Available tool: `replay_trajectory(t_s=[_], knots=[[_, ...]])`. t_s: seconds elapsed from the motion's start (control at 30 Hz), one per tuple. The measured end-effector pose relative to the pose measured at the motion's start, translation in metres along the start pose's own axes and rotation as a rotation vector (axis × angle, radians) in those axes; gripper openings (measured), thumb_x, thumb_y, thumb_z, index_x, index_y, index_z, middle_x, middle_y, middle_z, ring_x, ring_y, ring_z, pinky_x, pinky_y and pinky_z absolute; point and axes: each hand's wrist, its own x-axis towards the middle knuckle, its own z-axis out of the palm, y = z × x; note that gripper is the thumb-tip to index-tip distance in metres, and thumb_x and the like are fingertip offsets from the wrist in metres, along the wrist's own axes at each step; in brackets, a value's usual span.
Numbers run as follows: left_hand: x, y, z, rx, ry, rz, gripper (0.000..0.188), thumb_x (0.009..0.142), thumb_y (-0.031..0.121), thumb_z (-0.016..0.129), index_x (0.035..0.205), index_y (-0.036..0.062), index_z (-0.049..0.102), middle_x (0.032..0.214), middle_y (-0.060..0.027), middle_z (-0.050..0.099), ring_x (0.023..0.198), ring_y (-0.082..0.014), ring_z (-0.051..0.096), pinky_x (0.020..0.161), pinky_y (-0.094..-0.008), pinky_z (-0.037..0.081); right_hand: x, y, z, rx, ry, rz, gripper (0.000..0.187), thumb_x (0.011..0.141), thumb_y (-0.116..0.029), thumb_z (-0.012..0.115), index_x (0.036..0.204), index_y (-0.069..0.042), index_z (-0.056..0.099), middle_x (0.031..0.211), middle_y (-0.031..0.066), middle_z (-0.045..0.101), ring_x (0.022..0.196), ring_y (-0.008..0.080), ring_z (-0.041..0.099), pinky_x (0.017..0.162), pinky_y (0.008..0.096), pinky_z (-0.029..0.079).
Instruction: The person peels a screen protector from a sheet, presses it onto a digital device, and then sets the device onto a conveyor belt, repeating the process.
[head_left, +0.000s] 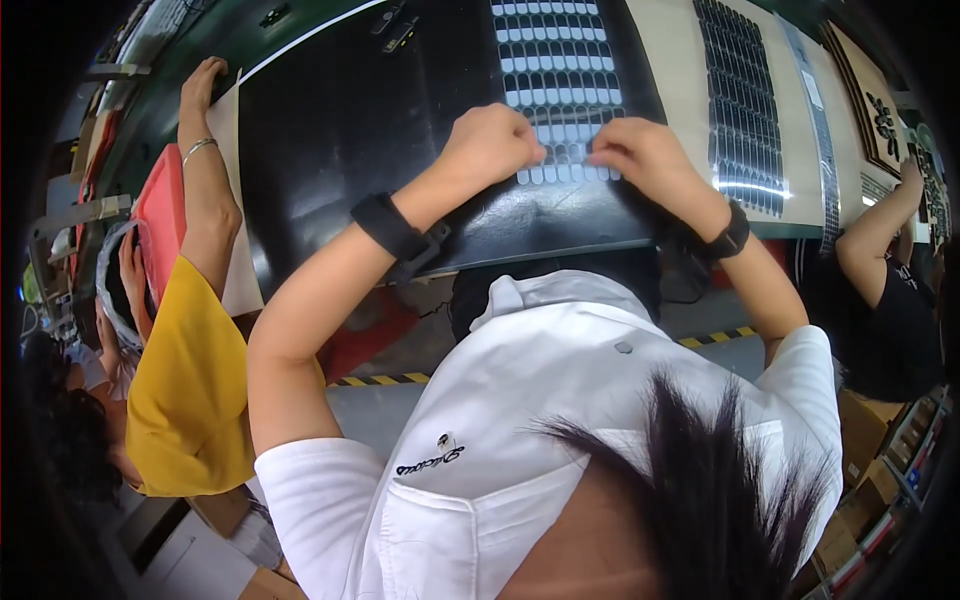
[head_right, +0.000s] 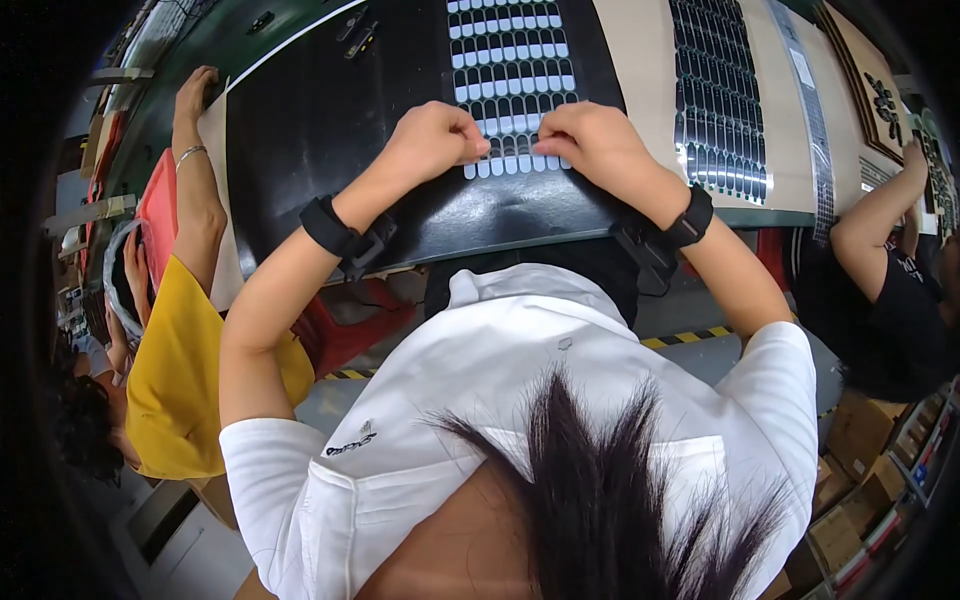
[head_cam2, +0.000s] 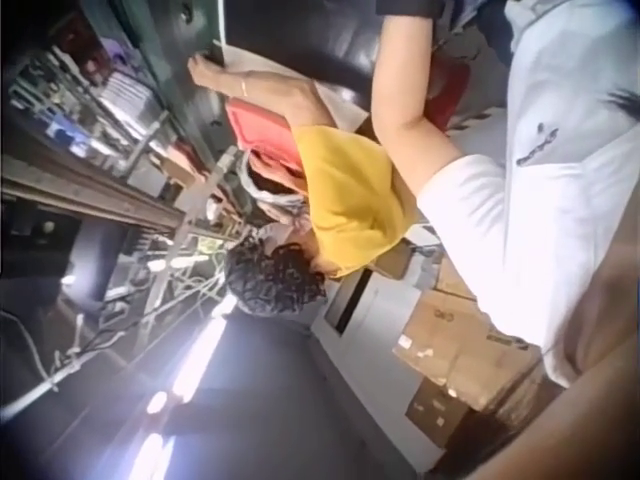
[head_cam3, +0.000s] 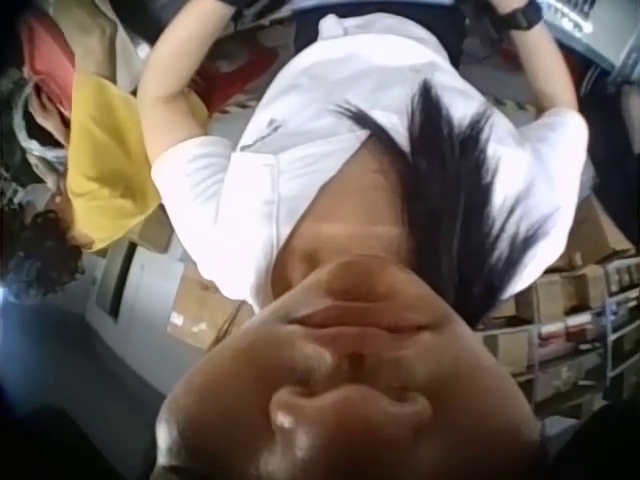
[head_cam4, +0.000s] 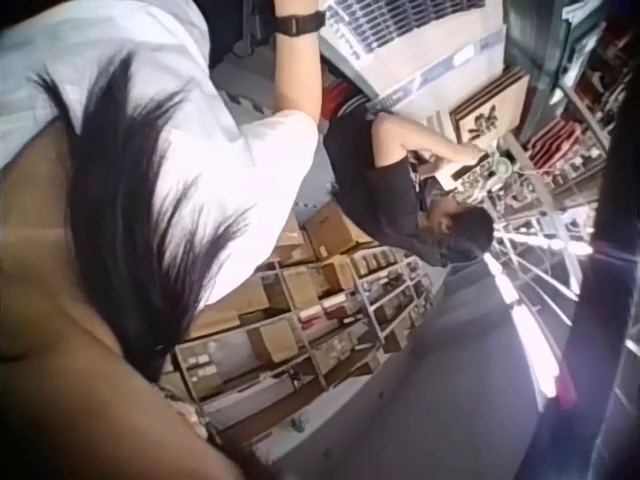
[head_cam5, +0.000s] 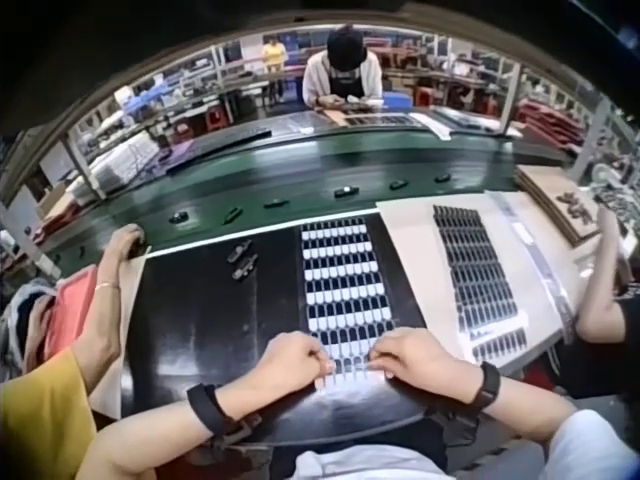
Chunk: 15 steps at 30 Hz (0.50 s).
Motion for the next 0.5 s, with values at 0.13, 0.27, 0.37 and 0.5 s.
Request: replay_trajectory(t_s=[0.13,0.27,0.37,0.5], knots=[[0.005,-0.003,-0.001,0.031,0.015,-0.011,0.016,0.061,0.021,0.063,0.061,0.0049,0.061,0.059,-0.0115,0.057,0.060,-0.0267,0.057,0.059,-0.0317,0.045,0.008,0.003,0.005,-0.076,0.001,0.073,0.021,0.068,-0.024,0.061,0.068,-0.005,0.054,0.063,0.0078,0.054,0.060,0.0228,0.053,0.055,0.0303,0.041],[0.004,0.004,-0.006,0.145,-0.032,-0.036,0.017,0.066,0.019,0.060,0.069,0.0019,0.060,0.065,-0.0095,0.059,0.061,-0.0185,0.057,0.057,-0.0270,0.044,0.017,-0.003,0.004,-0.117,-0.092,0.204,0.026,0.066,-0.031,0.063,0.064,-0.007,0.052,0.061,0.0073,0.055,0.059,0.0238,0.054,0.053,0.0324,0.041],[-0.007,0.020,-0.004,0.412,0.039,0.044,0.024,0.068,0.020,0.059,0.081,0.0002,0.058,0.078,-0.0096,0.059,0.070,-0.0153,0.057,0.062,-0.0262,0.044,0.017,-0.004,0.005,-0.183,-0.116,0.234,0.027,0.065,-0.032,0.063,0.064,-0.008,0.051,0.061,0.0068,0.054,0.059,0.0236,0.054,0.052,0.0327,0.040],[-0.048,0.045,0.033,0.882,0.293,0.406,0.050,0.066,0.028,0.061,0.102,-0.0037,0.048,0.103,-0.0123,0.053,0.097,-0.0193,0.048,0.085,-0.0345,0.034,0.008,-0.001,0.011,-0.273,-0.036,0.183,0.027,0.063,-0.032,0.064,0.066,-0.009,0.050,0.064,0.0053,0.054,0.063,0.0227,0.053,0.052,0.0327,0.040]])
